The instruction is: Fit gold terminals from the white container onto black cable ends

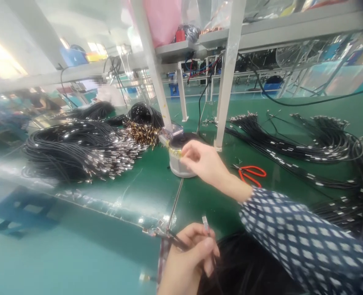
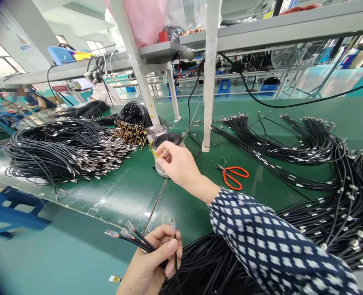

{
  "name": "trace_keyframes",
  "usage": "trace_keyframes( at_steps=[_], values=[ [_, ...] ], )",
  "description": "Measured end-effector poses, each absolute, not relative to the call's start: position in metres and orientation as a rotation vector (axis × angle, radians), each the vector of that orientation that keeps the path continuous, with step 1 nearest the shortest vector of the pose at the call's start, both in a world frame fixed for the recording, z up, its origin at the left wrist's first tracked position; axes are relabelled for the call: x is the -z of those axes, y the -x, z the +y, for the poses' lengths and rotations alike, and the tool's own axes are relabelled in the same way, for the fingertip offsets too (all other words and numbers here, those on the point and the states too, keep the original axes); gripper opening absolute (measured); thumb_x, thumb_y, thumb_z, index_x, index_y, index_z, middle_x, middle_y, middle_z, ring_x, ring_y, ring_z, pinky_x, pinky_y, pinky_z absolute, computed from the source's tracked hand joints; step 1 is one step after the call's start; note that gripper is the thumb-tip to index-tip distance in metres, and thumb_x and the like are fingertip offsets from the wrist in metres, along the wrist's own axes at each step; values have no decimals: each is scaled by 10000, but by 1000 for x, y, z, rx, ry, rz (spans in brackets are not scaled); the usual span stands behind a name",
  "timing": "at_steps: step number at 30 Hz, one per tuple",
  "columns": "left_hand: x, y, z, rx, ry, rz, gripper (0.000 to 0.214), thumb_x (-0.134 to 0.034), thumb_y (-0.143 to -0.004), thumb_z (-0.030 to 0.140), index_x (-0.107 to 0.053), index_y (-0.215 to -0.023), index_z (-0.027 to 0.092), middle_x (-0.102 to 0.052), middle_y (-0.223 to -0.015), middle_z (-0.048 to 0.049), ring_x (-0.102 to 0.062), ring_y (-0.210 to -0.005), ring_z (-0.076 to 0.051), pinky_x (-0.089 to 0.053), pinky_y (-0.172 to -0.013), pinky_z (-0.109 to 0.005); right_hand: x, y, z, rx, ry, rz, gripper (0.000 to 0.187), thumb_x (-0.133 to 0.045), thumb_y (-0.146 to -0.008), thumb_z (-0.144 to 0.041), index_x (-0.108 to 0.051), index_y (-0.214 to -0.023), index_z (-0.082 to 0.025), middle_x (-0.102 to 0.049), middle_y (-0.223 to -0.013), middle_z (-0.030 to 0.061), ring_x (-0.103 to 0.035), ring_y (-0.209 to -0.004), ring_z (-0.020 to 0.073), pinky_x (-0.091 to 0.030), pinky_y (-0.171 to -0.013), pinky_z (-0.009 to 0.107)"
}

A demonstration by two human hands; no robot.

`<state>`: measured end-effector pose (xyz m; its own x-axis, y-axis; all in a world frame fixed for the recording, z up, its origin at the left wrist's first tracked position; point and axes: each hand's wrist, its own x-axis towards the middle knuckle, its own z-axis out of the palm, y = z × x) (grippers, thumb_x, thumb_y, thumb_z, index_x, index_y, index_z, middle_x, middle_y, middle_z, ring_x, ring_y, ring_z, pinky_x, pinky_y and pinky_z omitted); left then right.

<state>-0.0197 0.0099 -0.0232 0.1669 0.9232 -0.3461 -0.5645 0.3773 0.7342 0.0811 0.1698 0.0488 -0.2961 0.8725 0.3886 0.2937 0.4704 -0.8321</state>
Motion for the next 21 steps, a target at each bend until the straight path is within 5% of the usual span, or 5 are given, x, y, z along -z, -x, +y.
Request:
trace_keyframes(
  at_steps=[7, 21],
  values=[
    [16, 17, 3, -1124, -456, 954, 150, -791, -694, 219, -681, -721, 121, -664, -600, -52, -447, -411, -47, -294, -463, -184, -34, -151, 99, -1713, 1006, -1738, 259, -695, -792, -379, -584, -765, -146, -558, -703, -11, -504, -636, 108, -413, -623, 243],
    [3, 13, -4, -1070, -556, 1029, 111, -750, -739, 229, -680, -732, 143, -620, -577, -14, -423, -492, -77, -317, -507, -202, -30, -161, 76, -1589, 930, -1966, 203, -701, -812, -324, -639, -737, -146, -590, -826, 23, -549, -756, 143, -448, -728, 277]
  ],
)
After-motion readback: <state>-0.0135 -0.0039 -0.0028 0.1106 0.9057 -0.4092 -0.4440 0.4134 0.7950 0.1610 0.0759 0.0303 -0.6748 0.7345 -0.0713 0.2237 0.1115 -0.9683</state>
